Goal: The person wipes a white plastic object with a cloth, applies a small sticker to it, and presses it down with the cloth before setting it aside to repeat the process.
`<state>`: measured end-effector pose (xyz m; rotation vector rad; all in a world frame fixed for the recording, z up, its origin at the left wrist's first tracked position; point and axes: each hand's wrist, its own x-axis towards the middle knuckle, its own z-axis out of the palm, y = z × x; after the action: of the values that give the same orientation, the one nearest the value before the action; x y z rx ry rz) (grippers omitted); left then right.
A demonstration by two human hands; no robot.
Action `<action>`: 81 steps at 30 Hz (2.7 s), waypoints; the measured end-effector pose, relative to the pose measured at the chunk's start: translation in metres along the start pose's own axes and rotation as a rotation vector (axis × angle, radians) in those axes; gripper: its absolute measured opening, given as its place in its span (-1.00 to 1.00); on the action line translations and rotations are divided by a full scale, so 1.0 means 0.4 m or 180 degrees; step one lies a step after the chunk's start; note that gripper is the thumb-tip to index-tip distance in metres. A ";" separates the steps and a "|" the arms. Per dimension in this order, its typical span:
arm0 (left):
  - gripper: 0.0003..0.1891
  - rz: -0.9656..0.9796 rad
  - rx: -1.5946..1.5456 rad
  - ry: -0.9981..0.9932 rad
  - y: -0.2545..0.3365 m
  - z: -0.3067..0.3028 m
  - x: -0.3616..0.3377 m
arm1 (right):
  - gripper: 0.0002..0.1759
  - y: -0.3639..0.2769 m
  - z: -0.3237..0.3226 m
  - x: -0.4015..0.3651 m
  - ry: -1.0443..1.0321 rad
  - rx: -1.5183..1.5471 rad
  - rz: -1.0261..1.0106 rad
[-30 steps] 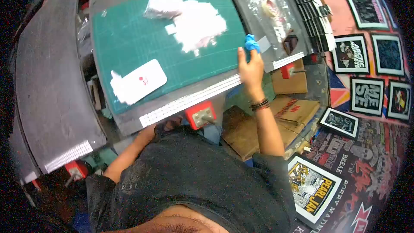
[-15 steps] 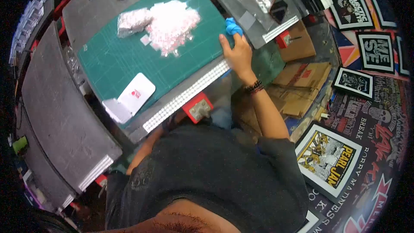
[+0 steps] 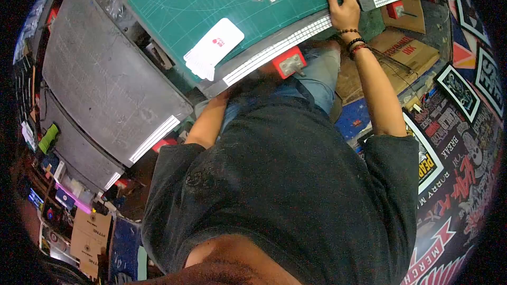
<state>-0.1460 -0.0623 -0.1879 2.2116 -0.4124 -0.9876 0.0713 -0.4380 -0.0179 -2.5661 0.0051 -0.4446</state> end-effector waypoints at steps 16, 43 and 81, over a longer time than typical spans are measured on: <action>-0.10 -0.0066 -0.0020 -0.0136 0.052 0.015 0.048 | -0.41 0.009 -0.012 -0.014 -0.0298 -0.0058 0.0253; 0.27 -0.0091 0.0215 0.0019 -0.139 0.069 0.234 | -0.48 -0.040 -0.023 -0.037 0.0113 0.0354 -0.0052; -0.25 0.0373 -0.1212 0.3444 0.356 -0.399 -0.400 | -0.45 0.011 0.015 -0.015 0.0014 0.0878 -0.0067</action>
<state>-0.1349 -0.0100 0.0738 1.9893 0.1436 0.2532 0.0680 -0.4381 -0.0268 -2.2959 -0.0765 -0.4271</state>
